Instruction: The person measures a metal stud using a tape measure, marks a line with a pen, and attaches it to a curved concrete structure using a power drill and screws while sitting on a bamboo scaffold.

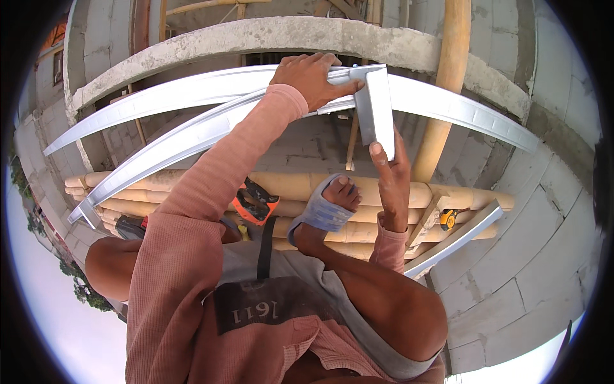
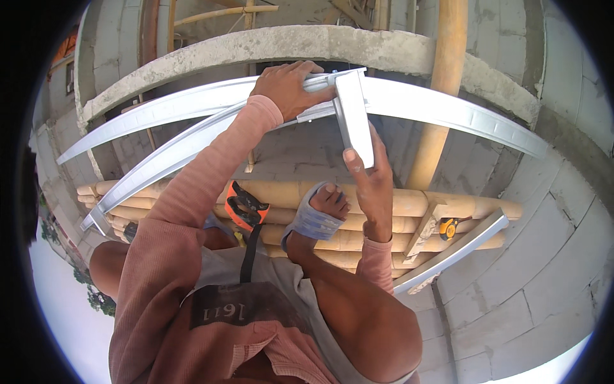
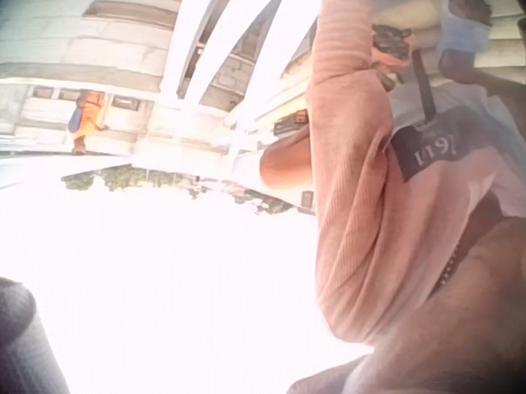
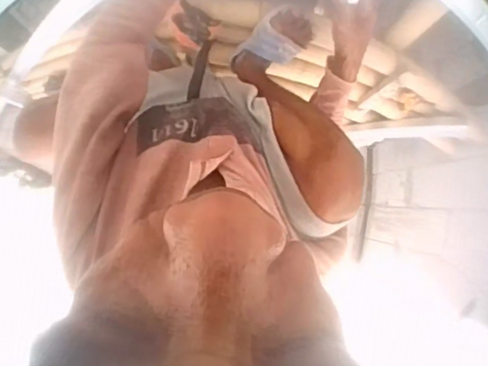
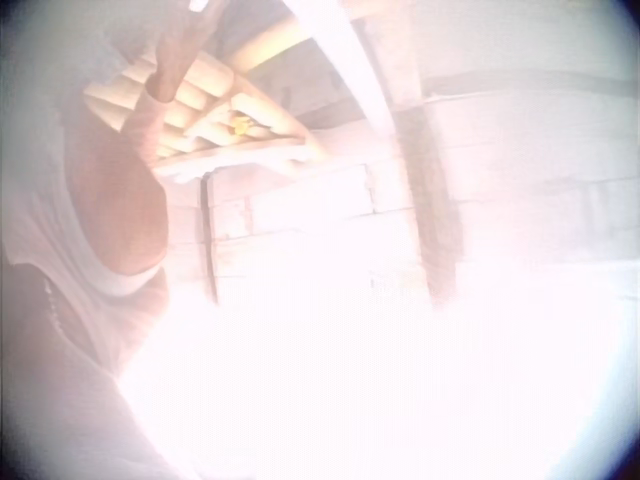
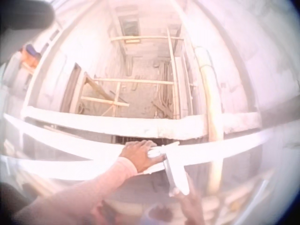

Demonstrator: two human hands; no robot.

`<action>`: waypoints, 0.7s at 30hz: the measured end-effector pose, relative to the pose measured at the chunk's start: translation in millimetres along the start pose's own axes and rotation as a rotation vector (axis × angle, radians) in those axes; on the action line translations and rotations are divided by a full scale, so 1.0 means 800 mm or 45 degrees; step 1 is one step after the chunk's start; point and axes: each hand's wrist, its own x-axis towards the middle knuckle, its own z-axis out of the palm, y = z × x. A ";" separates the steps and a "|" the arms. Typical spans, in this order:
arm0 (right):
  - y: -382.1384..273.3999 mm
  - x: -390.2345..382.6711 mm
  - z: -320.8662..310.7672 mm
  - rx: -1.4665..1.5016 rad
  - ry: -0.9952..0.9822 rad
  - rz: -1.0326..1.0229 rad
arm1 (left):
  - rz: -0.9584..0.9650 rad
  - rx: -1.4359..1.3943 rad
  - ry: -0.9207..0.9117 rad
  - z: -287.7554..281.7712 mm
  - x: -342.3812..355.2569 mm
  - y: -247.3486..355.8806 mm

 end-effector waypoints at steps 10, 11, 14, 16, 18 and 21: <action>0.012 0.012 0.004 -0.085 -0.001 0.104 | -0.065 0.042 0.007 0.004 -0.001 -0.010; 0.011 0.011 0.010 -0.134 -0.036 0.132 | -0.078 0.013 0.006 0.003 -0.007 -0.022; 0.019 0.006 0.008 0.140 -0.001 0.112 | 0.014 -0.109 0.035 -0.001 -0.010 -0.026; 0.085 0.012 -0.038 -0.092 -0.128 -0.428 | 0.082 -0.085 0.067 -0.004 0.009 0.000; 0.095 0.027 -0.043 0.112 -0.107 -0.243 | 0.059 -0.160 0.047 0.006 0.008 -0.005; 0.035 0.017 -0.016 -0.033 0.034 0.156 | 0.055 -0.222 0.149 0.024 -0.010 -0.014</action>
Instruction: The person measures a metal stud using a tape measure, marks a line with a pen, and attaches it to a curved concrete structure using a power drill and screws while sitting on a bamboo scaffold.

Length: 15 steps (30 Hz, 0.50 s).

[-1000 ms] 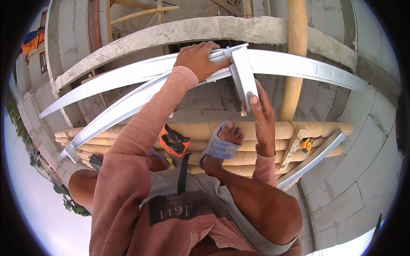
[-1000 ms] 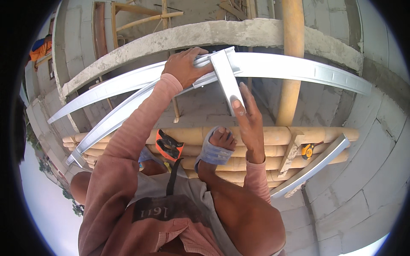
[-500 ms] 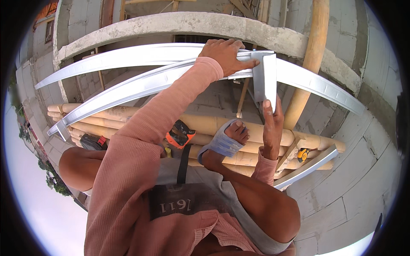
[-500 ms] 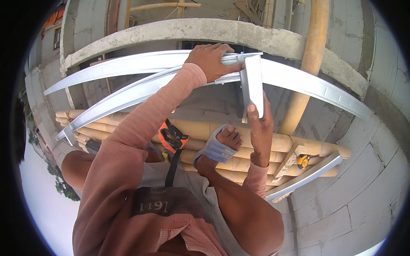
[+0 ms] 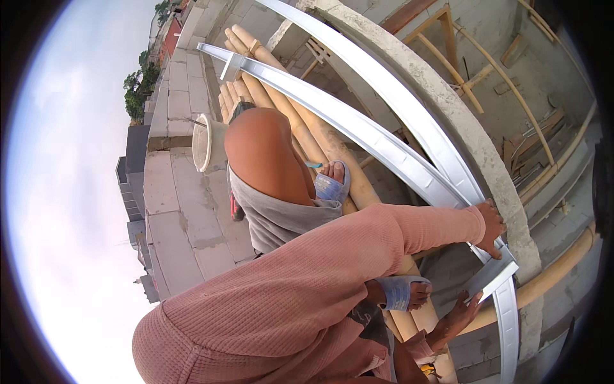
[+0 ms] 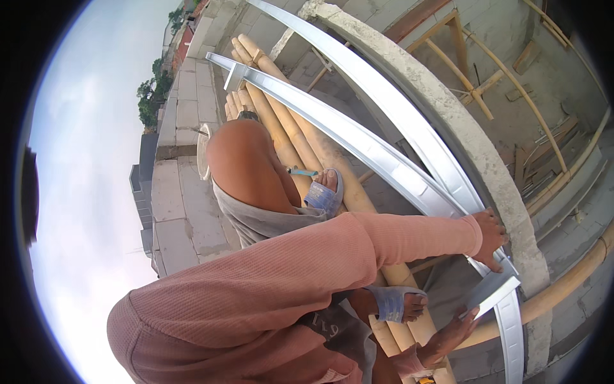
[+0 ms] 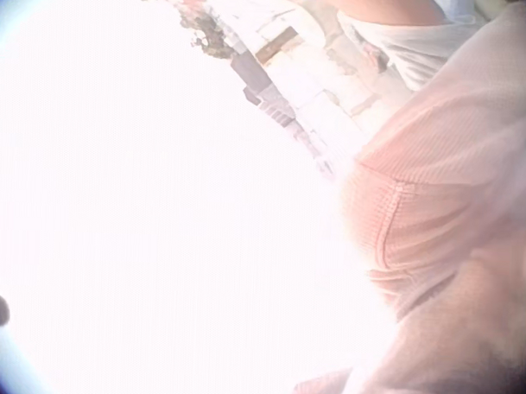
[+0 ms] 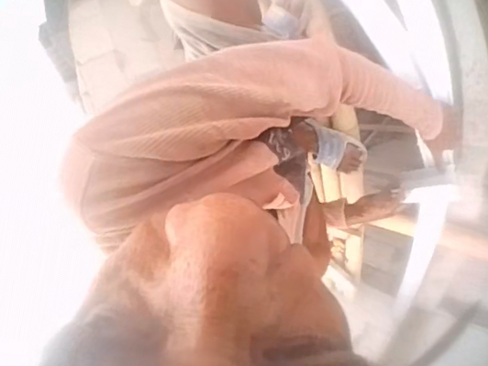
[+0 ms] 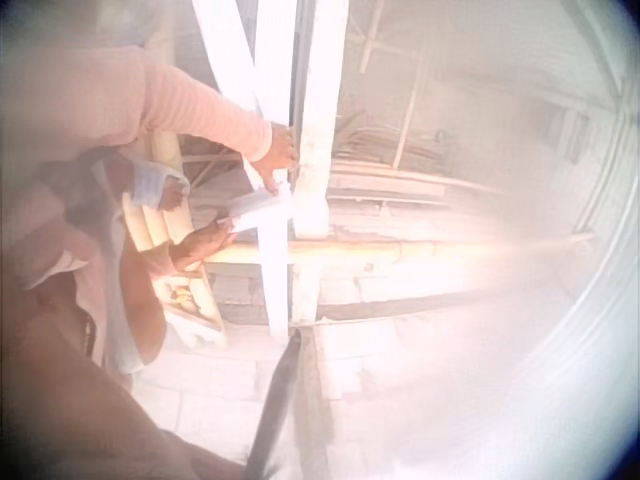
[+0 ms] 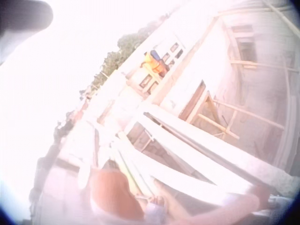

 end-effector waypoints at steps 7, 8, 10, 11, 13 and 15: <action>0.031 -0.001 -0.013 -0.251 -0.042 -0.319 | -0.008 0.010 -0.075 -0.012 0.002 0.000; 0.035 0.006 -0.017 -0.255 0.006 -0.322 | 0.002 0.031 -0.117 -0.020 0.013 0.010; 0.014 0.014 -0.021 0.204 -0.043 -0.115 | 0.056 0.087 -0.100 -0.023 0.030 0.021; 0.001 0.013 -0.017 0.419 -0.075 0.020 | 0.043 0.032 -0.047 -0.015 0.025 0.014; 0.013 -0.005 -0.007 0.165 -0.148 -0.308 | -0.006 -0.050 -0.106 -0.005 0.010 -0.007; -0.005 0.002 0.010 0.282 -0.096 0.033 | -0.132 0.056 -0.190 -0.018 0.000 -0.008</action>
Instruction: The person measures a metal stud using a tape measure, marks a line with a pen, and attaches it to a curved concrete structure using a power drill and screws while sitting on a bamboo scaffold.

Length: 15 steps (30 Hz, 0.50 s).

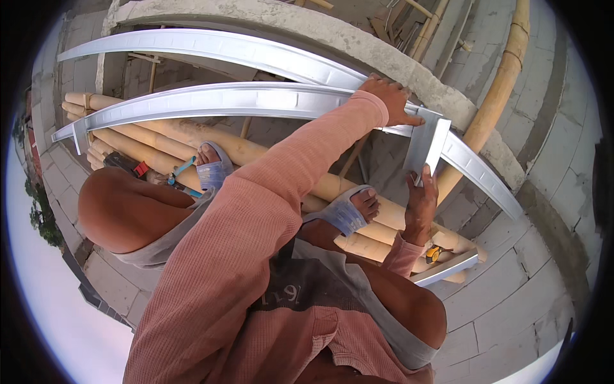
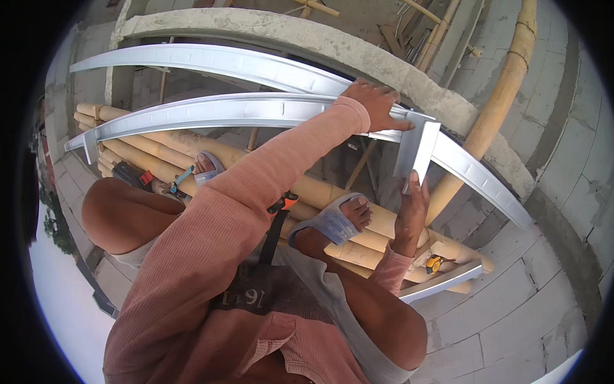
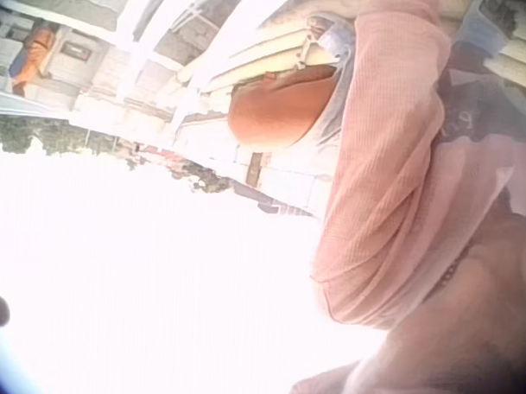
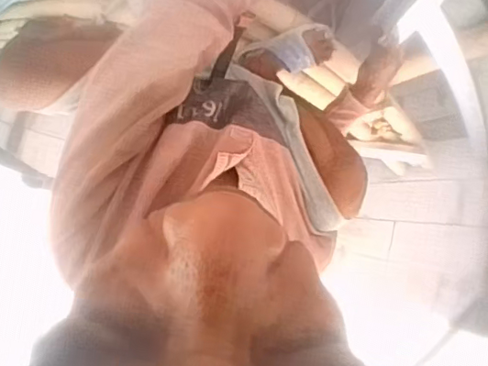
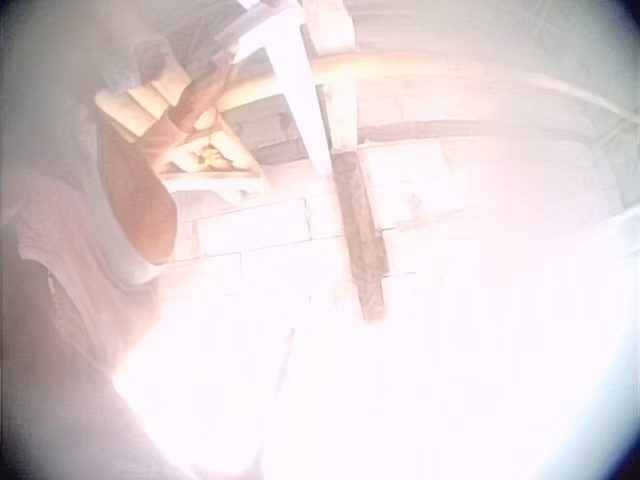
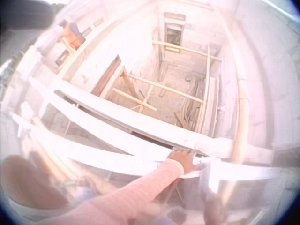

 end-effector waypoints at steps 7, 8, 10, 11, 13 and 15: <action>-0.032 -0.013 0.006 0.109 0.033 0.013 | 0.053 0.149 0.035 -0.010 0.009 0.029; -0.030 -0.013 0.003 0.106 0.024 0.002 | 0.069 0.152 0.039 -0.010 0.009 0.030; -0.024 -0.015 0.008 0.119 0.014 -0.020 | 0.077 0.168 0.036 -0.010 0.005 0.027; -0.024 -0.017 0.010 0.121 0.016 -0.020 | 0.079 0.169 0.033 -0.009 0.003 0.026; -0.023 -0.019 0.016 0.121 0.009 0.006 | 0.071 0.145 0.015 -0.010 -0.001 0.021; -0.024 -0.019 0.020 0.071 0.006 0.002 | 0.078 0.164 0.071 -0.010 -0.003 0.018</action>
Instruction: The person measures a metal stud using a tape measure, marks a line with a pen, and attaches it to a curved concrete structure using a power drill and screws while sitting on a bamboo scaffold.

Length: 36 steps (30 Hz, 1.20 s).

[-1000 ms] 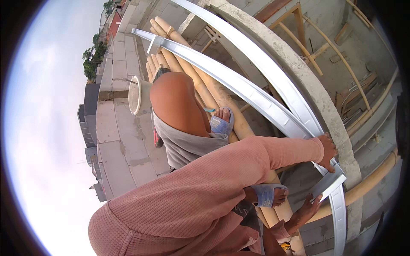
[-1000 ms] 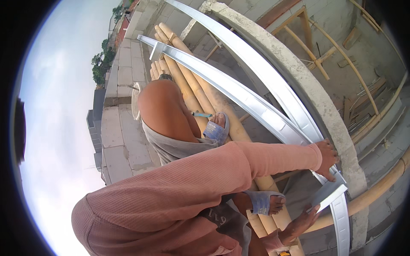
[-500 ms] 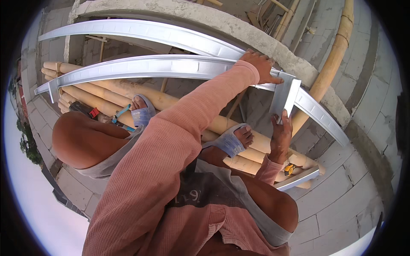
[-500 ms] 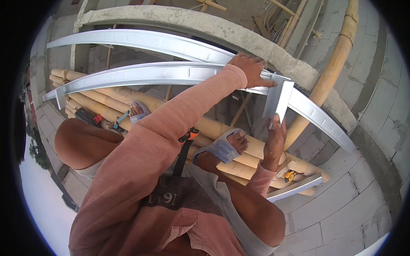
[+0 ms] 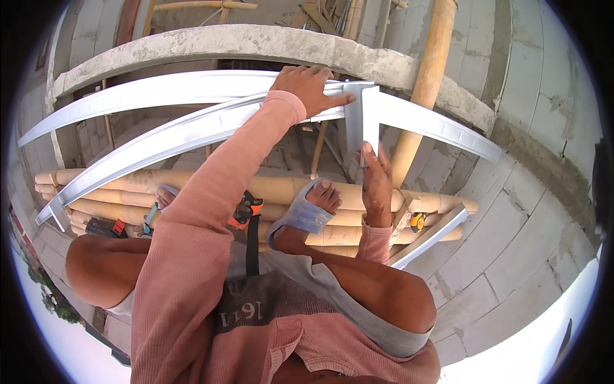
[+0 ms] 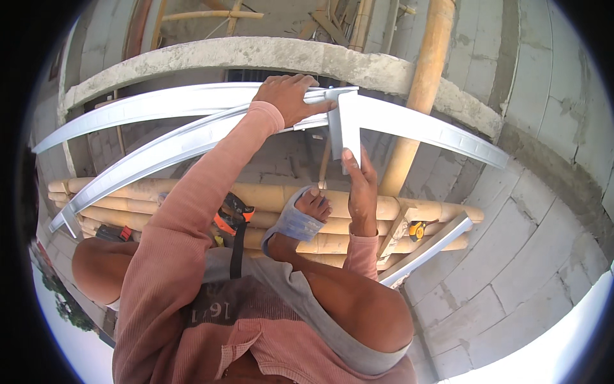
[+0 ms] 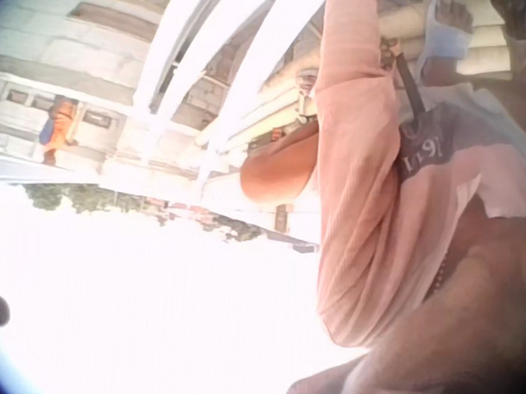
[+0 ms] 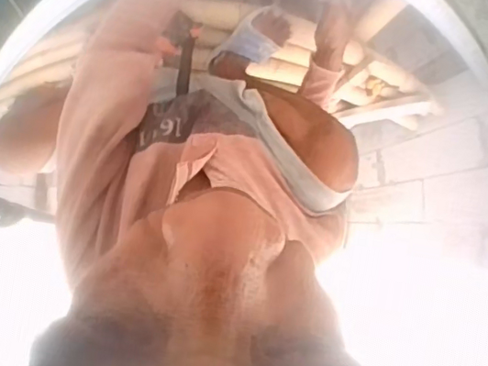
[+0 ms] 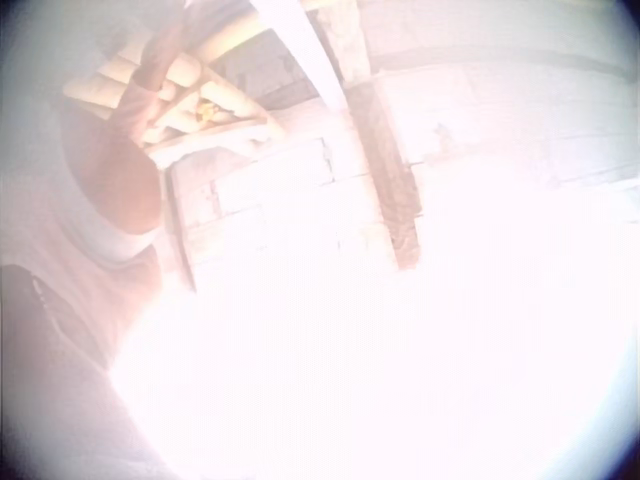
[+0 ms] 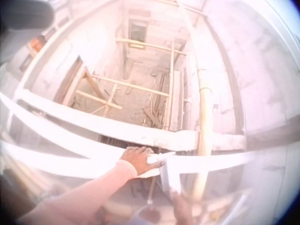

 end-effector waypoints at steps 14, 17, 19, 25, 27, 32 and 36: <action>-0.001 0.007 -0.007 -0.107 -0.027 -0.062 | -0.043 0.018 -0.015 -0.002 0.004 0.006; -0.004 0.006 -0.006 -0.134 -0.010 -0.092 | -0.046 0.011 -0.011 -0.001 0.005 0.007; -0.006 0.008 -0.004 -0.133 -0.021 -0.114 | -0.037 0.017 -0.005 -0.003 0.008 0.006; -0.011 0.005 -0.008 -0.168 0.025 -0.046 | -0.037 0.016 0.007 0.001 0.012 0.009; -0.009 0.004 -0.008 -0.137 0.022 -0.024 | -0.013 0.023 0.020 0.002 0.012 0.007; -0.011 0.005 -0.009 -0.050 0.017 -0.029 | 0.010 0.018 0.052 0.002 0.014 0.010; -0.003 0.002 -0.005 -0.089 0.063 -0.115 | 0.094 -0.007 0.109 0.006 0.014 0.005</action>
